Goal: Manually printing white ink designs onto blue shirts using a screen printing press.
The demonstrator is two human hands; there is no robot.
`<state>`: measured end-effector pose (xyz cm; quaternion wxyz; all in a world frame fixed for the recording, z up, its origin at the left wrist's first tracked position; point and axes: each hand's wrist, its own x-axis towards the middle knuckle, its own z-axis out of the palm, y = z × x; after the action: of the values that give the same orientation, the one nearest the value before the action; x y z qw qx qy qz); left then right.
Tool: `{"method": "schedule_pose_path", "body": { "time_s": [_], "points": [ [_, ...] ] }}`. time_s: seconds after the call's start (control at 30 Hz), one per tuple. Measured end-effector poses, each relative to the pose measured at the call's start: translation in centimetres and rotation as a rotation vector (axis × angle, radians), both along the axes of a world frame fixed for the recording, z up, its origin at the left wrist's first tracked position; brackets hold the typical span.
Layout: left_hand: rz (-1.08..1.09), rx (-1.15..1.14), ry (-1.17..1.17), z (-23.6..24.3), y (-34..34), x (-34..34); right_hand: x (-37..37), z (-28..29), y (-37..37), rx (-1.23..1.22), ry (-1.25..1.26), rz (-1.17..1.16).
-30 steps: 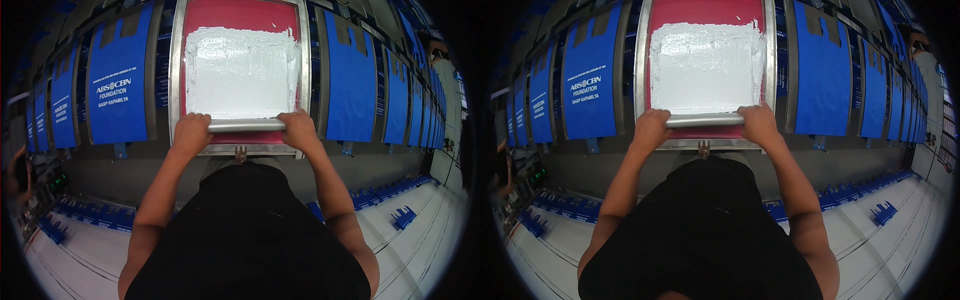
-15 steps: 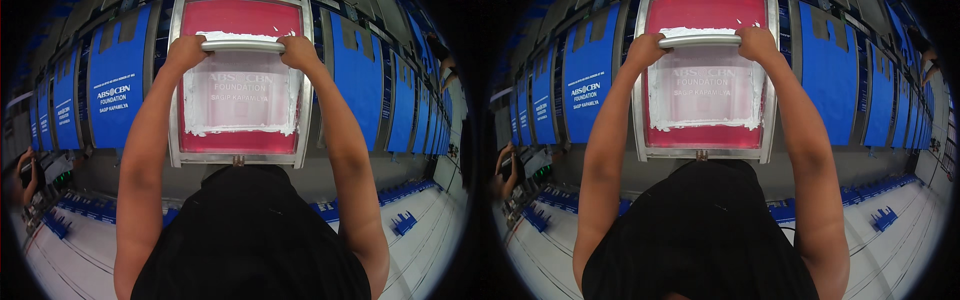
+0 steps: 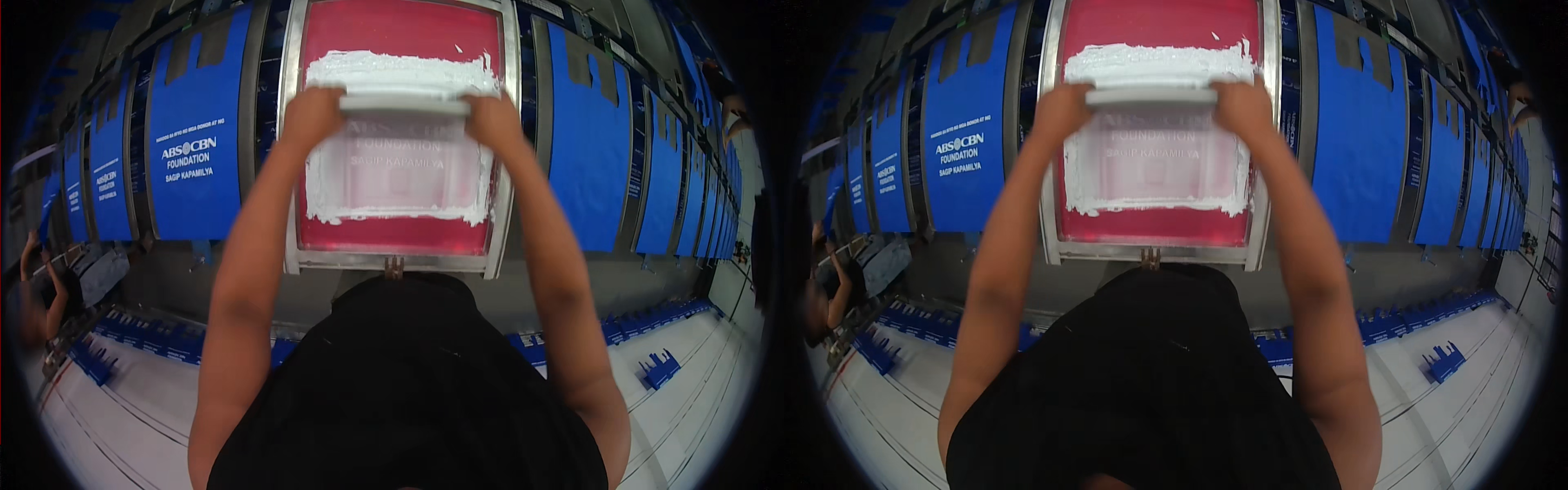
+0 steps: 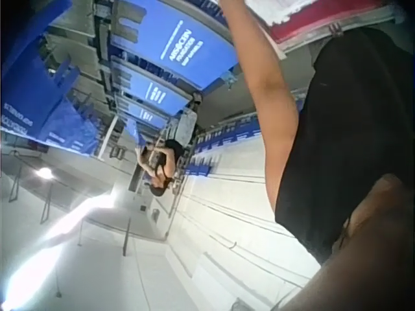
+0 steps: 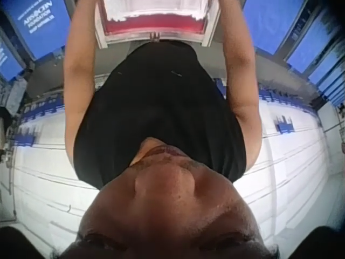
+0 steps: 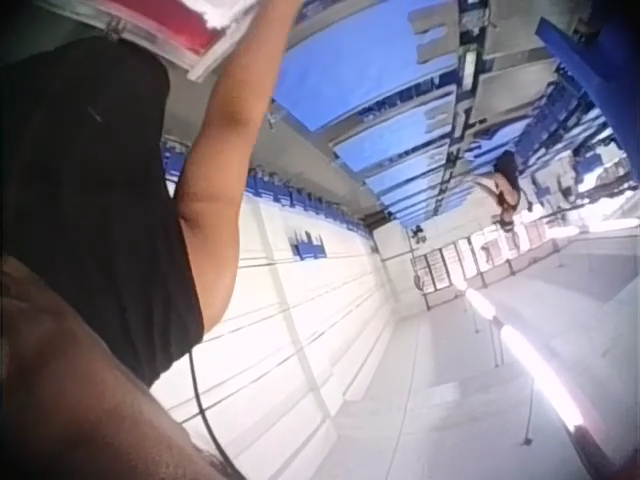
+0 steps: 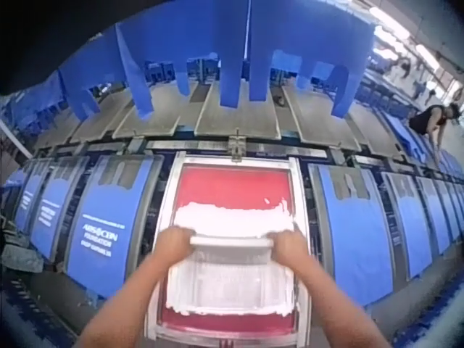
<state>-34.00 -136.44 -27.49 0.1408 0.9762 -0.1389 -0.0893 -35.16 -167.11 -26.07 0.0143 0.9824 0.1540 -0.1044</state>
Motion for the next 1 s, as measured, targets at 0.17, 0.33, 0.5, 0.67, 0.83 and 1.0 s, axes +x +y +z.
{"method": "schedule_pose_path", "body": {
  "time_s": [0.17,0.33,0.5,0.67,0.83,1.0],
  "points": [
    [-0.014,-0.042,0.070,2.0,1.0,-1.7,-1.3,4.0,1.0,0.049,0.175,-0.045],
    [-0.112,-0.207,-0.058,-0.1,1.7,-17.9,-18.9,2.5,0.9,0.241,0.086,-0.086],
    [0.002,-0.008,0.083,-0.3,-0.1,-6.0,-6.6,-0.3,-0.1,0.055,0.061,-0.053],
    [-0.054,-0.014,0.002,1.8,0.0,2.0,1.8,2.5,0.1,0.099,0.067,-0.016],
    [-0.055,-0.119,0.093,2.7,1.9,-15.5,-14.9,4.6,1.2,0.208,0.133,-0.049],
    [-0.023,-0.122,0.047,-0.6,1.0,-12.7,-13.3,0.3,0.5,0.267,-0.070,-0.014]
  ]
}}
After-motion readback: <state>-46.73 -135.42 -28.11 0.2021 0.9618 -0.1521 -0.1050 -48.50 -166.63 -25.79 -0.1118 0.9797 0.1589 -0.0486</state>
